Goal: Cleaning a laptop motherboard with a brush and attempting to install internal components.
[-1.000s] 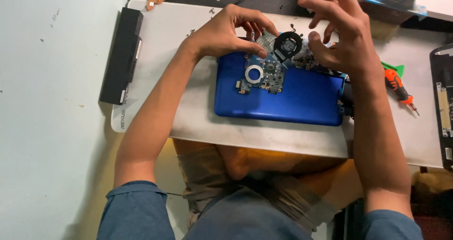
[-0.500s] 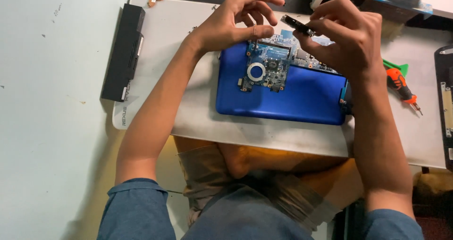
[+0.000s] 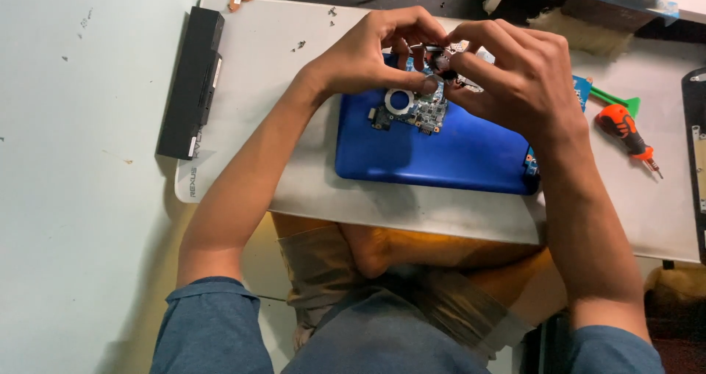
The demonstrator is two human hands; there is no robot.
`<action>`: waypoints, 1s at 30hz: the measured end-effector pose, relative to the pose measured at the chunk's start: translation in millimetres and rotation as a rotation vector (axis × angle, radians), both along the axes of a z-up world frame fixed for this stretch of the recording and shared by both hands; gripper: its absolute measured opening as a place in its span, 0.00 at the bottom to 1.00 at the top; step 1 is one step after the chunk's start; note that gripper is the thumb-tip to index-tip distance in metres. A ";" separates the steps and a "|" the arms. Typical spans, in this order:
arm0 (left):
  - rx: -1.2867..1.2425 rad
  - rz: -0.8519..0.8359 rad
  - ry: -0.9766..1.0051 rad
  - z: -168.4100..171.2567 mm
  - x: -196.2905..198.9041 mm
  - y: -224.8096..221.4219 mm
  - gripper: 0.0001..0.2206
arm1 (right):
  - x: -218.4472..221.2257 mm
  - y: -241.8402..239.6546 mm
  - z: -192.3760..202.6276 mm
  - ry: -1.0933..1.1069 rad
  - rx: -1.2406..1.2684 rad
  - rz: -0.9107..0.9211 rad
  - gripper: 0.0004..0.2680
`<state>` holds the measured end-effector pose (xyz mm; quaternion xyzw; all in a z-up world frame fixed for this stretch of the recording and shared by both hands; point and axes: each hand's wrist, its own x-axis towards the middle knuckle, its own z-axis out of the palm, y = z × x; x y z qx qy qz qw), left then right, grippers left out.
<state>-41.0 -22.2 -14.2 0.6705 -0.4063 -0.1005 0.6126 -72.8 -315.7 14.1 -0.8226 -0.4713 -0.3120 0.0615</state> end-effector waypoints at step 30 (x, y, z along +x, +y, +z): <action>0.350 -0.006 -0.172 16.6 9.1 38.6 0.33 | 10.8 -2.9 -0.9 0.526 0.031 0.070 0.08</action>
